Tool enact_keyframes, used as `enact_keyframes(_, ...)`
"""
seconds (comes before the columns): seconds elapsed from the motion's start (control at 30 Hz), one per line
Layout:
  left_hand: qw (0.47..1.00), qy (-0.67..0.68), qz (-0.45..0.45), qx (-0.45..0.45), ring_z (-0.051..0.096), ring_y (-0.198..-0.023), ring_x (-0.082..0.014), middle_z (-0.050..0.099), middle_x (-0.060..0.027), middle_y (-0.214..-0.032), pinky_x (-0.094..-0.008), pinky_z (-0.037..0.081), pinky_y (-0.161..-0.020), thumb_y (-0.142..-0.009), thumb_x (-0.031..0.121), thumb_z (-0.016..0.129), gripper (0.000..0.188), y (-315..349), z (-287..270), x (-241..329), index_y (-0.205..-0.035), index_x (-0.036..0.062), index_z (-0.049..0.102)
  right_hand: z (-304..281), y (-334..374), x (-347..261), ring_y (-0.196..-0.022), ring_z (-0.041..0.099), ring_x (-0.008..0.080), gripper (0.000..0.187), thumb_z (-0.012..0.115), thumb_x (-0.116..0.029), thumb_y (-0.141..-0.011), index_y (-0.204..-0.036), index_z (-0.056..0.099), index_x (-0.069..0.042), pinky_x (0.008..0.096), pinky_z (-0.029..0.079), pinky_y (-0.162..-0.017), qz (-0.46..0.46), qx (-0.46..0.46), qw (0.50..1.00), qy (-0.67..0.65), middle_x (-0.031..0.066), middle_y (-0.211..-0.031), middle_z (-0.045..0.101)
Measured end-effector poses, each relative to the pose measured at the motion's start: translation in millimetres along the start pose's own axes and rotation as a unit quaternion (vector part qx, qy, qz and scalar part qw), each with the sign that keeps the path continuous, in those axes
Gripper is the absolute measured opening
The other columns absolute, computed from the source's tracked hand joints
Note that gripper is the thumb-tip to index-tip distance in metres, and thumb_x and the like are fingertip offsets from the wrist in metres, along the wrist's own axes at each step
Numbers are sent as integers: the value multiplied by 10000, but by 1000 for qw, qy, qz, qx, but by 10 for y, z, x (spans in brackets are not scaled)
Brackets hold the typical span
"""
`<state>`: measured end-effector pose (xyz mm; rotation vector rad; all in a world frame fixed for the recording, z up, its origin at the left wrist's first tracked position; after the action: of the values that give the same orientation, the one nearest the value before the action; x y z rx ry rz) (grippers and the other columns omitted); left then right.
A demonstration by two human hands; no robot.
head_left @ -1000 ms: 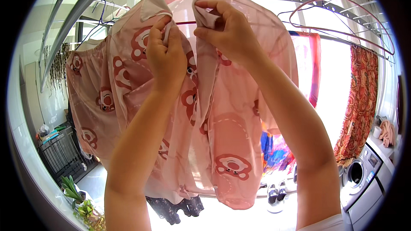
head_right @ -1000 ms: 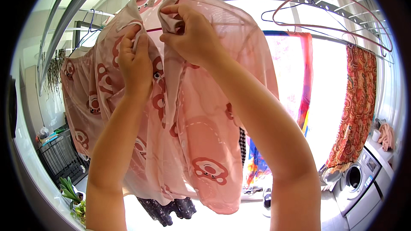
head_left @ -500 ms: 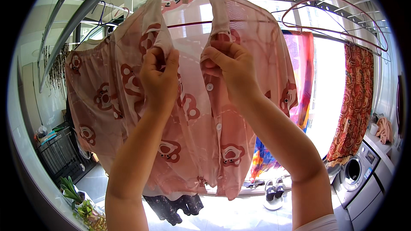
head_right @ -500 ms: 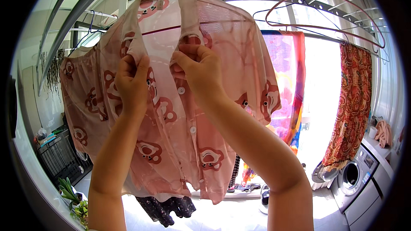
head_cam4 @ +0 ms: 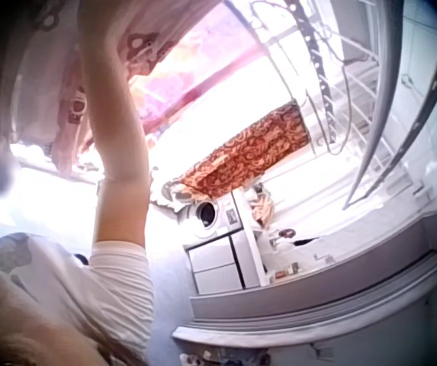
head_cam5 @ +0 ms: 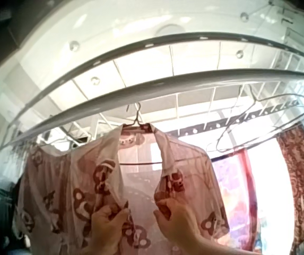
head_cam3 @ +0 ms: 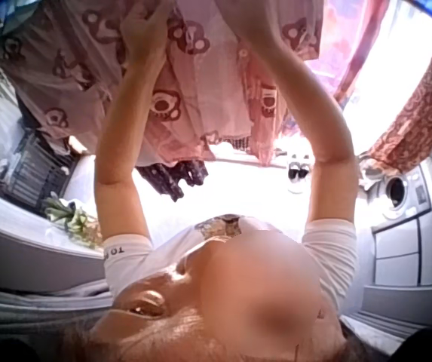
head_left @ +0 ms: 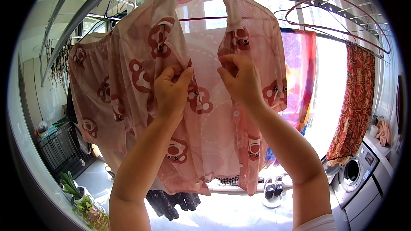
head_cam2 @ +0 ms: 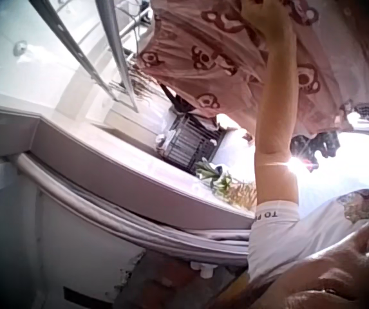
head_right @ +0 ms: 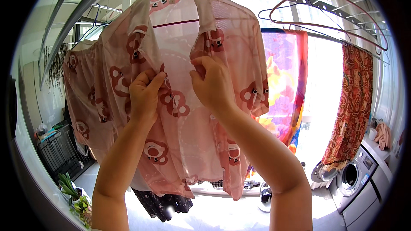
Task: The person buttons a pink shirt on a hanger, takes a black sweater and a grey shirt out of a washing machine, places each on a hanger, and hangs them on a laundry rack.
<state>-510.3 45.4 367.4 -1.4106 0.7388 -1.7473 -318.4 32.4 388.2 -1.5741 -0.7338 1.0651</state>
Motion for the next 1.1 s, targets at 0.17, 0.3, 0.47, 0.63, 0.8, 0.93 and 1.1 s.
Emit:
enact_keyframes(0.17, 1000, 9, -10, 21, 535, -614, -58, 589, -10, -726, -194, 433, -549, -835, 49, 627, 57, 40, -82, -36, -848, -1, 602, -65, 194, -126, -833, 599, 319, 215, 705, -136, -752, -880, 586, -10, 414, 477, -705, -60, 21, 990, 126, 146, -922, 588)
enact_keyframes(0.3, 1000, -3, 2, 16, 528, -599, -61, 586, -15, -718, -198, 425, -533, -831, 50, 631, 65, 40, -58, -27, -850, -3, 600, -69, 262, 61, -801, 608, 326, 227, 705, -161, -758, -888, 581, -23, 417, 481, -675, -25, 17, 991, 132, 139, -933, 589)
enact_keyframes(0.47, 999, -3, -27, -19, 517, -567, -67, 584, -20, -698, -197, 410, -515, -826, 55, 638, 85, 25, -30, -147, -851, -14, 595, -104, 224, 126, -731, 621, 317, 180, 689, -145, -761, -843, 600, -12, 406, 482, -605, -53, 21, 993, 105, 133, -861, 604)
enact_keyframes(0.63, 1000, 2, 5, -19, 519, -562, -64, 592, -21, -695, -196, 412, -514, -831, 66, 641, 100, 92, -14, -87, -829, -18, 588, -20, 190, 108, -710, 638, 238, 132, 653, -90, -760, -826, 602, 12, 332, 480, -587, 42, -43, 998, 3, 142, -805, 627)
enact_keyframes(0.8, 999, -6, 8, -37, 531, -578, -56, 599, -15, -707, -191, 424, -525, -835, 71, 642, 103, 116, 91, -67, -850, -20, 595, -28, 168, 243, -623, 612, 156, 139, 651, -62, -758, -849, 605, 32, 297, 474, -553, 44, -18, 996, -79, 106, -741, 637)
enact_keyframes(0.93, 999, -6, 9, -50, 540, -612, -45, 611, -16, -734, -185, 432, -546, -837, 71, 644, 113, 122, 145, -73, -886, -23, 605, 88, 183, 365, -582, 580, 111, 172, 694, -76, -740, -844, 614, 35, 287, 469, -525, 112, -58, 975, -184, 59, -677, 620)
enact_keyframes(1.1, 998, -17, 27, -53, 553, -668, -37, 629, -22, -782, -175, 439, -580, -834, 66, 649, 126, 126, 196, -58, -905, -29, 608, 162, 252, 339, -557, 537, 53, 174, 732, -105, -764, -808, 601, 1, 202, 419, -454, 151, -114, 963, -193, 8, -657, 582)
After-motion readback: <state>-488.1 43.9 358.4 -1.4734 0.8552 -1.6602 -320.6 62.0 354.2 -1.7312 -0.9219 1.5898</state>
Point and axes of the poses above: each hand's wrist, its own y-axis away from the middle knuckle, its own z-axis out of the palm, x = y × z, the point moved 10 cm from there along -y, towards the middle knuckle
